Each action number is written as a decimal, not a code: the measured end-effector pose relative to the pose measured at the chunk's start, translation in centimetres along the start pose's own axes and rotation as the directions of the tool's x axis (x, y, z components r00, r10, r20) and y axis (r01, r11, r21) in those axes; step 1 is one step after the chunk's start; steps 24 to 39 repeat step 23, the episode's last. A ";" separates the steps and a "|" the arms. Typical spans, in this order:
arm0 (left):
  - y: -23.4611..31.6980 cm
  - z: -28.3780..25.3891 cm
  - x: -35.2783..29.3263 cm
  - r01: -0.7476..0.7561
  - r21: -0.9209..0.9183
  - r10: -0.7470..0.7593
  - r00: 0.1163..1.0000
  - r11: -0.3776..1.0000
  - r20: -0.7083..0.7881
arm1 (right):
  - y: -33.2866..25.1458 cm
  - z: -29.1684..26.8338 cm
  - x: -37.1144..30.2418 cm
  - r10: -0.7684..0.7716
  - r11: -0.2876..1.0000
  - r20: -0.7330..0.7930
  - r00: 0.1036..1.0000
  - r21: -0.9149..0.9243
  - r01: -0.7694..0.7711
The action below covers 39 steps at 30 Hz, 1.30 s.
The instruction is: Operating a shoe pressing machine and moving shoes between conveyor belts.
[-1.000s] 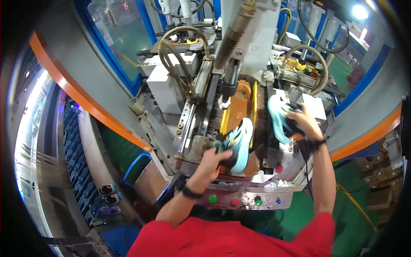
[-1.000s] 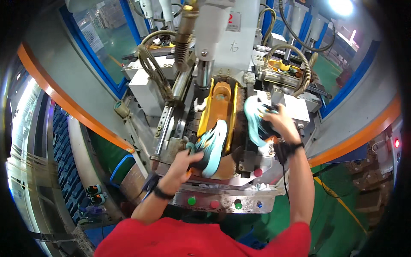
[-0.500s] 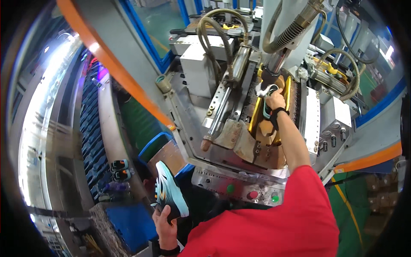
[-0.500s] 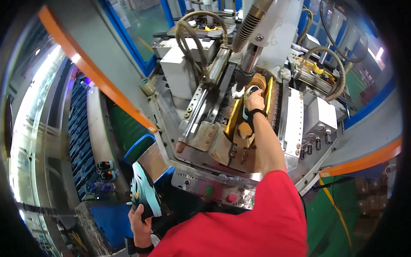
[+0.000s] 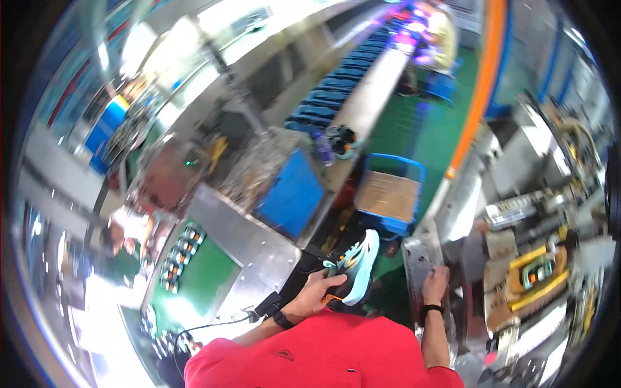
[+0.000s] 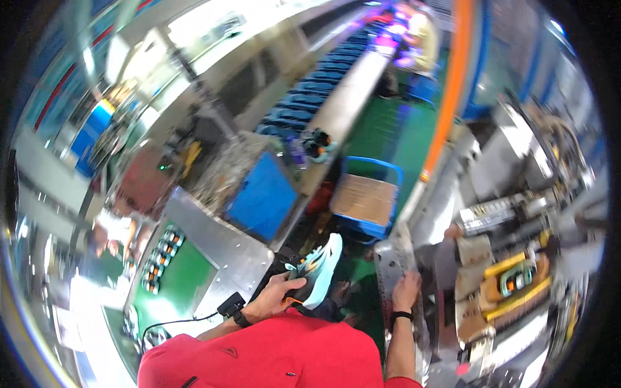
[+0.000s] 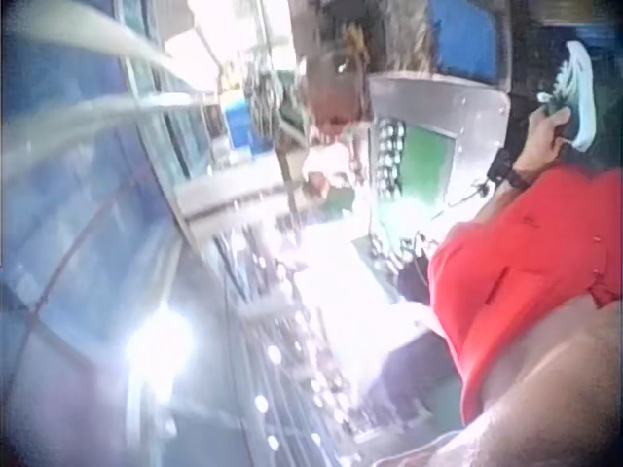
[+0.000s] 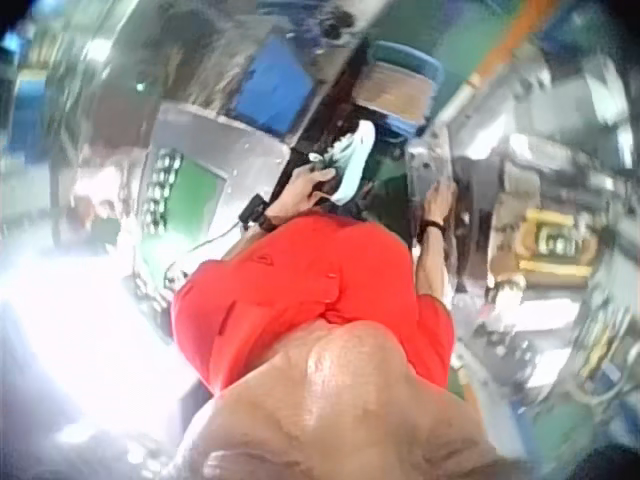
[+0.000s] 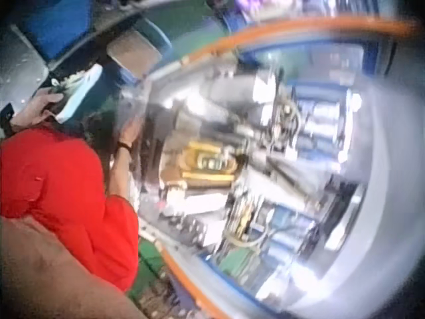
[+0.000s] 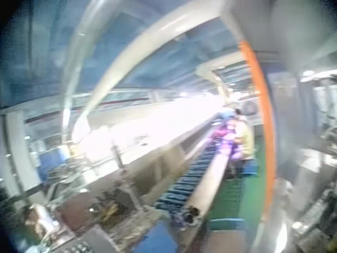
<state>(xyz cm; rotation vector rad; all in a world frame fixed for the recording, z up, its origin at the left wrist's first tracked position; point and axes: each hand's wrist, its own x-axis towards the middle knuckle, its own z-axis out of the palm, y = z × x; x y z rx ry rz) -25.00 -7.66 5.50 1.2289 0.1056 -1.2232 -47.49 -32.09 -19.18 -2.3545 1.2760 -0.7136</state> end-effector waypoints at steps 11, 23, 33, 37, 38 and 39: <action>-5.1 -26.5 -0.6 -0.321 -0.401 0.026 0.807 0.858 -0.590 | -8.2 -2.0 10.7 -0.149 0.988 -0.055 0.987 -0.034 0.148; -5.4 -63.8 -2.0 -0.611 0.114 0.226 0.108 0.783 -0.968 | -80.0 -4.7 22.7 -0.995 -0.063 -0.072 -0.064 -0.014 0.998; -5.4 -63.8 -2.0 -0.611 0.114 0.226 0.108 0.783 -0.968 | -80.0 -4.7 22.7 -0.995 -0.063 -0.072 -0.064 -0.014 0.998; -5.4 -63.8 -2.0 -0.611 0.114 0.226 0.108 0.783 -0.968 | -80.0 -4.7 22.7 -0.995 -0.063 -0.072 -0.064 -0.014 0.998; -5.4 -63.8 -2.0 -0.611 0.114 0.226 0.108 0.783 -0.968 | -80.0 -4.7 22.7 -0.995 -0.063 -0.072 -0.064 -0.014 0.998; -5.4 -63.8 -2.0 -0.611 0.114 0.226 0.108 0.783 -0.968 | -80.0 -4.7 22.7 -0.995 -0.063 -0.072 -0.064 -0.014 0.998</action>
